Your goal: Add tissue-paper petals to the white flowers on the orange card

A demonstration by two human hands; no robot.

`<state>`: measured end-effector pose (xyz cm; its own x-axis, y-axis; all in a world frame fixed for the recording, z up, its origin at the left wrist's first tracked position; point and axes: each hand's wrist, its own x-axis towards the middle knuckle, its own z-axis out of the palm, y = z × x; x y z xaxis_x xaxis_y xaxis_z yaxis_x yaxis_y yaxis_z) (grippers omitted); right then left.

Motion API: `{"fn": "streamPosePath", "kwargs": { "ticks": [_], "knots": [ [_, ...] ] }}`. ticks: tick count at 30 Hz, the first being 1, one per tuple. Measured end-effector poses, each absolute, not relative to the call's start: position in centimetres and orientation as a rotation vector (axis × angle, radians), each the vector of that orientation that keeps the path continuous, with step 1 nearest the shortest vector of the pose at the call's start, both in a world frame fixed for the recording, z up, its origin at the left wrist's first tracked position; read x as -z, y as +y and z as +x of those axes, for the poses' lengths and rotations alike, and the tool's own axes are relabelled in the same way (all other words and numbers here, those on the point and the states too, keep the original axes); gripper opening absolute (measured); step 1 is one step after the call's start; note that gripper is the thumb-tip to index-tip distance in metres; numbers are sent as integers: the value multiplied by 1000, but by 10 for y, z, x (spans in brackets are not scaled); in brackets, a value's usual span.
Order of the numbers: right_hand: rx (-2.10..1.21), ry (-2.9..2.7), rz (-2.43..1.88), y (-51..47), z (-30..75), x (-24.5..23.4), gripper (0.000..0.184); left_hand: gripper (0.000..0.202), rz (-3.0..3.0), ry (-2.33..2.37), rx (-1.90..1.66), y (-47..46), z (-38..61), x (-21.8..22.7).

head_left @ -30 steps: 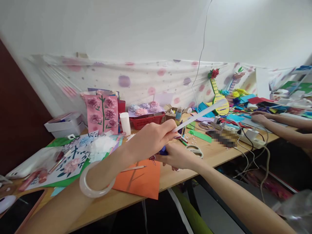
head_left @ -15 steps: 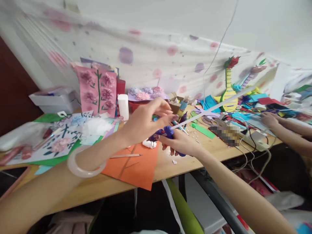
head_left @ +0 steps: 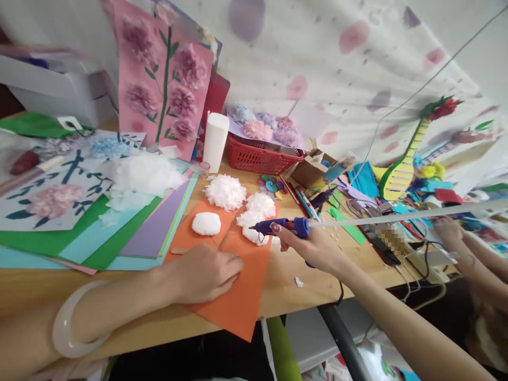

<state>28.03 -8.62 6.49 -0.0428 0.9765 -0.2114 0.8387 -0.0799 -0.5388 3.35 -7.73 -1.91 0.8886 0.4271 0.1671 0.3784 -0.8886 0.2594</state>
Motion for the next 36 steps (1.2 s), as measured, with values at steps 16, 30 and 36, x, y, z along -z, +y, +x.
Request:
{"fn": "streamPosePath", "kwargs": {
  "ticks": [16,30,36],
  "knots": [
    [-804,-2064,-2078,-68,271,-59,56,11,2714,582,-338,-76,33,29],
    [-794,-2071,-2087,-65,270,-63,50,8,2702,574,-319,-77,33,30],
    [-756,-2108,-2019,-65,268,-60,48,7,2746,577,-312,-78,34,32]
  ]
}}
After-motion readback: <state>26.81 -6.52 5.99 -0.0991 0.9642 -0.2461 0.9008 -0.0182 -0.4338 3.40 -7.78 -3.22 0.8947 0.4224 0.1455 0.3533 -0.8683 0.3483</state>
